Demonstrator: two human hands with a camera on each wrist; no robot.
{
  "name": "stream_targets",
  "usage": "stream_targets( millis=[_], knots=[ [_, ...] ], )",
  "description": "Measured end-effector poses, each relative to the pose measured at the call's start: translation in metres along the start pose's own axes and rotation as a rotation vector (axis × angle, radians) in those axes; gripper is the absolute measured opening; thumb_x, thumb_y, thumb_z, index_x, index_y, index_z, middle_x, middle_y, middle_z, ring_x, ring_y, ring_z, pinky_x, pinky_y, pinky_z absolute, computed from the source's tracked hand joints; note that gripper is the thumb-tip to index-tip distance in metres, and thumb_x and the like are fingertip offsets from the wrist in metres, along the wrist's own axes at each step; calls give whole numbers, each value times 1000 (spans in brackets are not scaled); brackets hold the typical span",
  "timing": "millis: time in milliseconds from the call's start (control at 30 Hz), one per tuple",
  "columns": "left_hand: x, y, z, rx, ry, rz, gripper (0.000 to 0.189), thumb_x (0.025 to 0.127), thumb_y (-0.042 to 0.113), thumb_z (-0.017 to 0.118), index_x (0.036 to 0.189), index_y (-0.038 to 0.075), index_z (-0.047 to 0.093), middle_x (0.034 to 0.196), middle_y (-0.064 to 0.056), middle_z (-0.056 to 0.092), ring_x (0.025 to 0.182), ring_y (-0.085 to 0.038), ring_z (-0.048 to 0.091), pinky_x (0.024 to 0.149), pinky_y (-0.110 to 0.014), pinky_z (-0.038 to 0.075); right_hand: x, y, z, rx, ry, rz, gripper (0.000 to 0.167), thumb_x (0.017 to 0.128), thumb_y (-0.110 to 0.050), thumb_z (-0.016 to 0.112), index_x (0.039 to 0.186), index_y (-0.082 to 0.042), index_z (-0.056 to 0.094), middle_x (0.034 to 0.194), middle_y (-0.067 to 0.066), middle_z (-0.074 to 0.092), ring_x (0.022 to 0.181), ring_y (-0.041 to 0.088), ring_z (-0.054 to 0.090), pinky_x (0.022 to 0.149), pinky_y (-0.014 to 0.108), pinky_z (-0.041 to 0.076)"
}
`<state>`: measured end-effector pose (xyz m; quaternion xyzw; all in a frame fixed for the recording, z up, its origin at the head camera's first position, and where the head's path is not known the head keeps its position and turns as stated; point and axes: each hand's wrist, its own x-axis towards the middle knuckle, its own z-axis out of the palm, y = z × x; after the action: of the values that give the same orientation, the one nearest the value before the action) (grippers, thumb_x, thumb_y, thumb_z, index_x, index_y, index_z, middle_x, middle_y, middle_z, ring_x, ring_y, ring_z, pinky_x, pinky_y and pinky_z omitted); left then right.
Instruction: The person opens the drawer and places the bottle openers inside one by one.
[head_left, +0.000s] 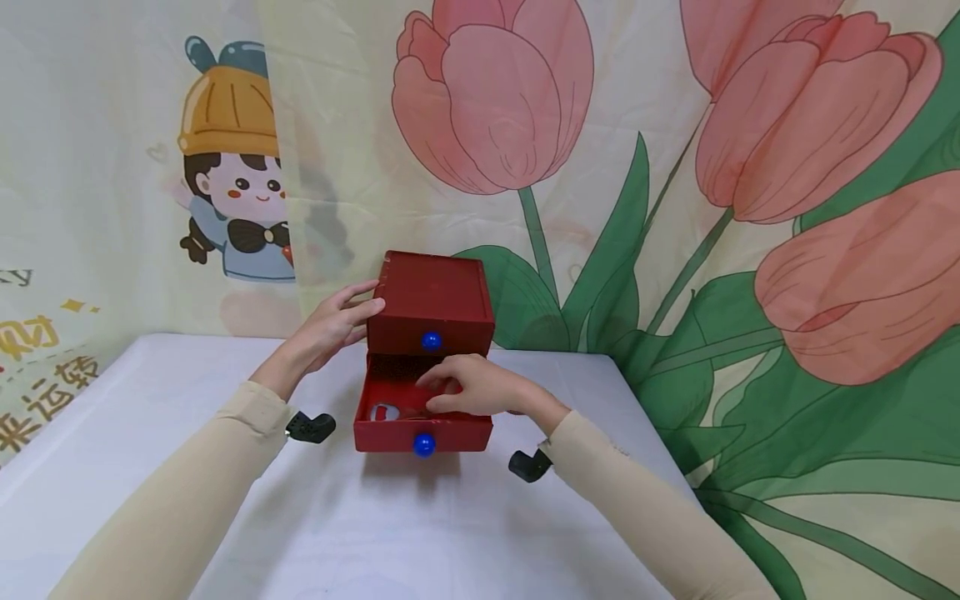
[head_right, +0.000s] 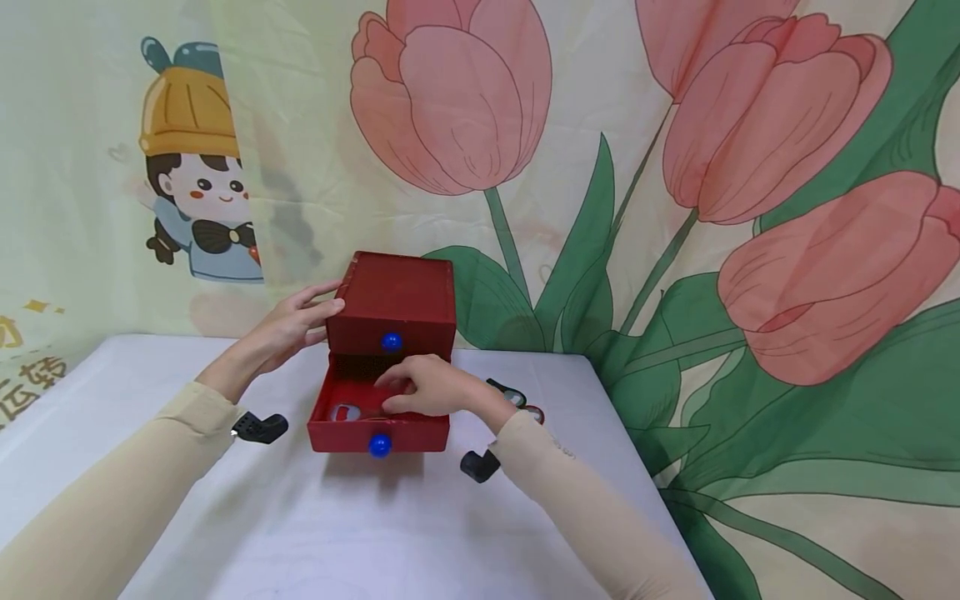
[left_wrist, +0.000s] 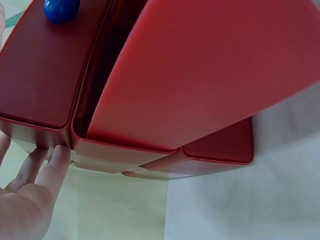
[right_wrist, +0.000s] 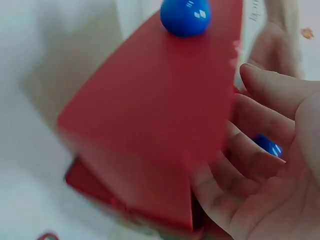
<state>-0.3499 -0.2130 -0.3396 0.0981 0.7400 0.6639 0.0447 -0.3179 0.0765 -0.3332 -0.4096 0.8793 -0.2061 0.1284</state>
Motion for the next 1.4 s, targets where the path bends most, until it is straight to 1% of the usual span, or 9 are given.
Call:
stream_targets(
  millis=[167,333,467,633,867,1033,1133,1267,1400],
  knots=[
    [-1,2,-4,6,1,-1,78,108,42,60,172,23,19,172,-17,27,154,-40,38,125,-56,34,-37,16,-21,71,65,18,46,101,-25,74,144,-13,66,135,4,65,117,20,64,89,28,60],
    [-3,1,-6,18,4,-1,80,108,43,60,172,22,18,173,-17,26,154,-41,37,124,-57,34,-63,34,-35,97,163,24,47,99,-20,76,143,-7,65,132,10,68,116,29,68,92,33,62],
    [-4,0,-7,15,6,-3,81,107,44,61,172,22,18,173,-17,25,155,-41,36,124,-56,35,-77,47,-41,55,226,72,46,99,-20,77,142,-9,66,127,8,69,111,26,69,89,35,63],
    [-4,-1,-7,20,14,-7,80,108,44,60,172,23,19,172,-18,27,154,-40,38,124,-56,35,-91,62,-42,14,274,166,46,100,-21,74,143,-6,66,128,11,70,111,30,69,85,37,64],
    [-2,0,-5,10,15,-13,81,107,44,62,172,23,19,173,-16,27,154,-39,37,124,-56,34,-106,96,-28,-30,331,270,45,100,-21,74,140,-1,65,125,17,71,104,33,71,83,40,64],
    [-1,0,-2,13,13,-15,81,106,44,63,172,24,19,173,-15,27,154,-39,37,124,-55,35,-116,125,-12,-9,363,365,48,100,-22,75,140,2,64,121,20,71,101,34,71,81,41,64],
    [-1,0,-1,17,14,-13,81,107,44,62,172,24,19,173,-14,27,154,-39,37,124,-55,35,-119,144,-1,-5,377,422,50,99,-25,76,140,3,64,121,22,72,101,34,71,82,41,64],
    [-1,0,0,20,14,-10,81,106,44,63,172,24,19,173,-14,27,154,-38,38,124,-54,36,-124,167,14,-12,391,468,54,98,-27,77,139,5,63,121,27,71,107,38,69,85,46,62],
    [0,0,2,24,15,-14,83,105,45,64,172,25,18,173,-12,27,154,-37,39,123,-52,37,-126,185,28,29,384,563,59,98,-30,76,142,5,60,124,26,69,109,37,65,87,49,60]
  ],
)
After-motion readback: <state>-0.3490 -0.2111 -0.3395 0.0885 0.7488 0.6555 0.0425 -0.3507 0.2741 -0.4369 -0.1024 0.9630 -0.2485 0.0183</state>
